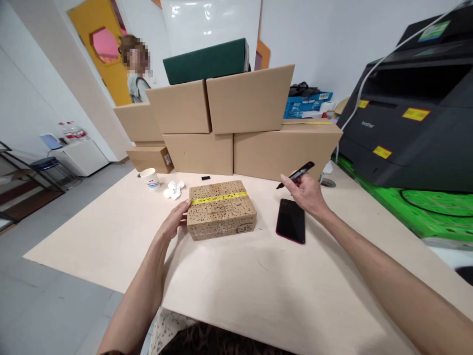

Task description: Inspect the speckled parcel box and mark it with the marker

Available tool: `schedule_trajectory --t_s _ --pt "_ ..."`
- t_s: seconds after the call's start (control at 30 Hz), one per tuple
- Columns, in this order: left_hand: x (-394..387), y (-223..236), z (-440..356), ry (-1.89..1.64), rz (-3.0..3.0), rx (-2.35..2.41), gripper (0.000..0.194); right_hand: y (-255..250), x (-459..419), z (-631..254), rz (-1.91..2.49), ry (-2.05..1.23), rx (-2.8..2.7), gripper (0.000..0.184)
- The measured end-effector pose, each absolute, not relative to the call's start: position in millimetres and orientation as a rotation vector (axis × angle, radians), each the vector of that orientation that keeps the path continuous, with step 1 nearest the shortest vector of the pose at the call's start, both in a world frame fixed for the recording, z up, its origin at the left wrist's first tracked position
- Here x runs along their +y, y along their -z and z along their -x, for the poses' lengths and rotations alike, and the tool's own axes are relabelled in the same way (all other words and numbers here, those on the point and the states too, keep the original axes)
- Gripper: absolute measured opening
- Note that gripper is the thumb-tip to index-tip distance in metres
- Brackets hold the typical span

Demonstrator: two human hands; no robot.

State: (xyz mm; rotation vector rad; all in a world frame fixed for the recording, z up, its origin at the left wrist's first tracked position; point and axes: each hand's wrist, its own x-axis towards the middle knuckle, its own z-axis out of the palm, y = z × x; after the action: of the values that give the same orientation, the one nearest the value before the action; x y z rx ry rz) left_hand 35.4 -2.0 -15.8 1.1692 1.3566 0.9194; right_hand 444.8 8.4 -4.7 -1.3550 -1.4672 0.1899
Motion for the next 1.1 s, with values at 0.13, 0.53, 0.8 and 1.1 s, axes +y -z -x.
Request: schedule_trajectory --t_s 0.13,0.53,0.8,1.1 --pt "1.6 23.1 -39.1 -1.118 -1.198 1.379 0.088 -11.1 -16.9 -402.7 1.073 -0.579 -1.098 0.049" --pt "-22.4 18.7 -57.3 -1.403 -2.187 1.229 0.033 -19.9 -38.7 -333.0 0.888 -0.928 -1.171 0.032" --pt "-25.0 18.7 -63.4 -1.243 -2.285 1.327 0.03 -19.8 -26.6 -316.3 1.106 -0.685 -1.463 0.026" --pt "-25.4 21.9 -64.7 -1.262 -2.302 1.314 0.031 -13.0 -12.9 -302.3 1.169 -0.582 -1.494 0.023"
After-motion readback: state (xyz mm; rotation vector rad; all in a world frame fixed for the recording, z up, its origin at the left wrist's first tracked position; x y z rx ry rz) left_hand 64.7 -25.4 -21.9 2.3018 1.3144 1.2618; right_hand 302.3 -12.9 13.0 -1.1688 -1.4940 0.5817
